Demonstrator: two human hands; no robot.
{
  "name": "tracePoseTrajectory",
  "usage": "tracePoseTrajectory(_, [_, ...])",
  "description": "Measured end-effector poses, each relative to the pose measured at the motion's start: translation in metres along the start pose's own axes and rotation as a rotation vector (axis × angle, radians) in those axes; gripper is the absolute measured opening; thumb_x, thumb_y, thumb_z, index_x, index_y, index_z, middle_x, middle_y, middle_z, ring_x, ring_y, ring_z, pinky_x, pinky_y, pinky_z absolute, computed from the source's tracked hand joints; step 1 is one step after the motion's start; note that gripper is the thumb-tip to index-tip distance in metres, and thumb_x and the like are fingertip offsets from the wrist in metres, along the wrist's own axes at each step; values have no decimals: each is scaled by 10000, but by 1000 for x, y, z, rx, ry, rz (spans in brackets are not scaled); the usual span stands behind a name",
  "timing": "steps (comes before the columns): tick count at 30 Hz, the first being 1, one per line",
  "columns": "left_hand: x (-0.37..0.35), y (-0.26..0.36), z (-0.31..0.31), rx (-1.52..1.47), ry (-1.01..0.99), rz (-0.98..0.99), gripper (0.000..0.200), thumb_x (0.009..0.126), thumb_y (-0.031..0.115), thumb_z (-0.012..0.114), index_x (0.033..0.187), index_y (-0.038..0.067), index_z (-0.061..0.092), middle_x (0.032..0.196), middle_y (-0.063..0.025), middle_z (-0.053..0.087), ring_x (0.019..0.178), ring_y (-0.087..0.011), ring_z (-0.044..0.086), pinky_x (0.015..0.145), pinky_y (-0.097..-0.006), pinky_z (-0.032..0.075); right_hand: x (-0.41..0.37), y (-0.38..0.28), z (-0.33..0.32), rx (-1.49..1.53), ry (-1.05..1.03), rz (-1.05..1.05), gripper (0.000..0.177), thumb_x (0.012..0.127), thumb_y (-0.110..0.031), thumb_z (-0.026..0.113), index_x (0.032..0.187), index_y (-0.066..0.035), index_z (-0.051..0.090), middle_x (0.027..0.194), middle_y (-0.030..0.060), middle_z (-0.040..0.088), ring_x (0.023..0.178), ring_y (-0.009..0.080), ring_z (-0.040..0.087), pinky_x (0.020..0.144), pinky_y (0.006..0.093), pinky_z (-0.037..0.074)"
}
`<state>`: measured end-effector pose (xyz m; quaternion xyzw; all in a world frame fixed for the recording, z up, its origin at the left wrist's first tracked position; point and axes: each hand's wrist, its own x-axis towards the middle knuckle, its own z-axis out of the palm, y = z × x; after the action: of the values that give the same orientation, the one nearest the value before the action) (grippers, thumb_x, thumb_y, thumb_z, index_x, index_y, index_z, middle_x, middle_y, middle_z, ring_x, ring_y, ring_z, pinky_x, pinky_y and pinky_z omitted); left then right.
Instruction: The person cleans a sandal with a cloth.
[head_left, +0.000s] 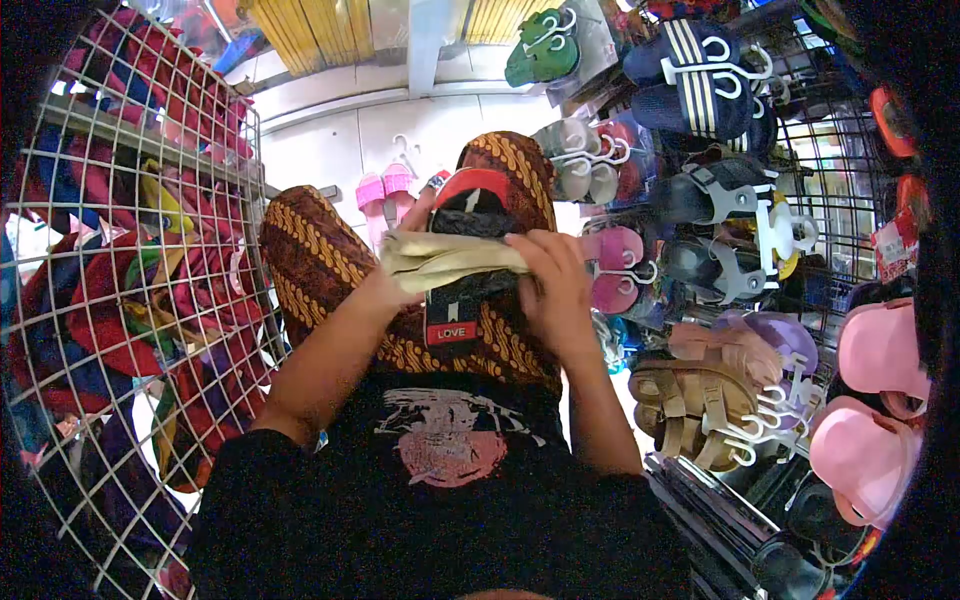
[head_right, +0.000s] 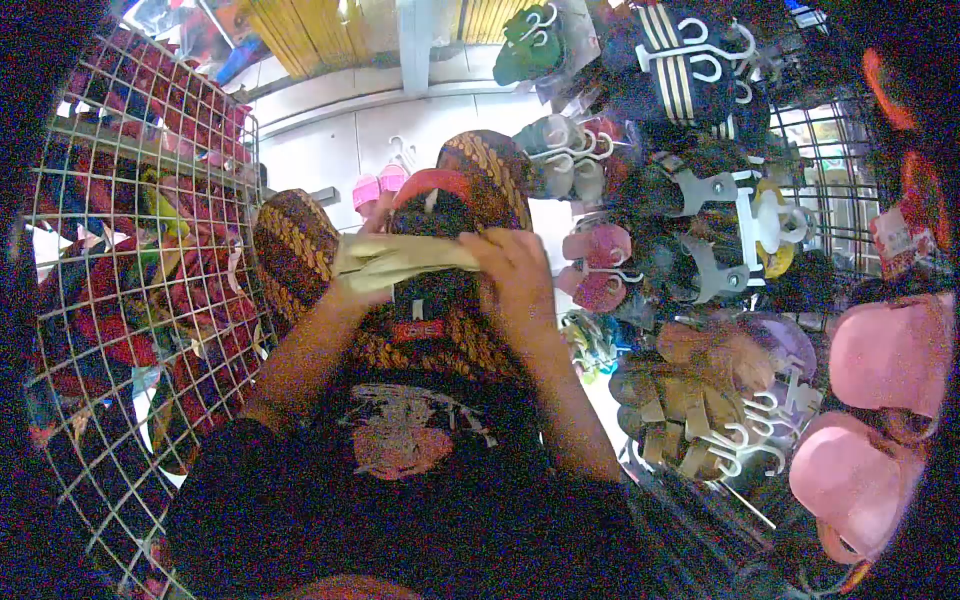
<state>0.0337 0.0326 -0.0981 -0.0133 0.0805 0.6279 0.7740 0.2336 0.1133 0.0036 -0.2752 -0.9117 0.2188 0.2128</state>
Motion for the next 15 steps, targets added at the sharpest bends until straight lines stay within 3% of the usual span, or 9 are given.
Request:
tracePoseTrajectory(1, [-3, 2, 13, 269, 121, 64, 787, 969, 671, 349, 1455, 57, 429, 1420, -247, 495, 1271, -360, 543, 1109, -514, 398, 2, 5, -3, -16, -2, 13, 522, 685, 47, 665, 1181, -114, 632, 1109, 127, 609, 1062, 368, 544, 927, 466, 462])
tracePoseTrajectory(3, [-5, 8, 42, 15, 16, 9, 767, 973, 661, 351, 1458, 72, 429, 1411, -237, 508, 1262, -362, 552, 1108, -508, 403, -1, 18, -5, -110, 37, 62, 433, 706, 44, 668, 1120, -76, 631, 1103, 132, 619, 1054, 371, 556, 929, 456, 459])
tracePoseTrajectory(5, [-5, 7, 37, -32, 27, -40, 793, 958, 690, 345, 1457, 79, 431, 1398, -242, 517, 1261, -385, 546, 1108, -506, 402, -3, 8, 1, -77, 87, 37, 355, 735, 68, 665, 1066, -58, 636, 1060, 132, 632, 1031, 364, 575, 925, 435, 444])
tracePoseTrajectory(7, [-1, 4, 12, -235, -14, -115, 829, 945, 714, 336, 1454, 66, 433, 1389, -242, 526, 1271, -409, 530, 1103, -510, 404, -4, 3, 4, 3, 2, 5, 338, 754, 50, 679, 1075, -45, 628, 1090, 139, 625, 1041, 367, 568, 929, 437, 439])
tracePoseTrajectory(9, [-3, 4, 5, -212, 17, -106, 846, 939, 723, 335, 1450, 56, 435, 1379, -237, 537, 1274, -423, 524, 1098, -523, 403, -1, 3, -4, 57, -108, 9, 342, 755, 36, 691, 1083, -35, 623, 1104, 143, 621, 1050, 369, 565, 928, 434, 443])
tracePoseTrajectory(10, [-8, 6, 22, -90, 65, -58, 845, 939, 720, 338, 1449, 53, 436, 1374, -231, 543, 1272, -426, 526, 1095, -533, 401, 2, 12, -12, 94, -134, -44, 314, 794, 22, 685, 1098, -20, 619, 1095, 149, 620, 1032, 372, 578, 909, 425, 459])
tracePoseTrajectory(13, [-14, 24, 37, 166, 192, 121, 844, 927, 717, 381, 1433, 46, 454, 1362, -214, 561, 1222, -419, 564, 1089, -556, 400, -2, 22, -37, 205, -263, 105, 361, 815, -23, 669, 1167, -56, 598, 1126, 168, 600, 1048, 394, 568, 944, 443, 470])
tracePoseTrajectory(15, [-14, 28, 31, 90, 224, 128, 843, 928, 720, 383, 1416, 37, 468, 1345, -209, 576, 1183, -389, 595, 1054, -542, 442, -3, 22, -48, 336, -237, 219, 330, 835, -23, 648, 1157, -34, 575, 1096, 150, 607, 1052, 303, 585, 929, 396, 466])
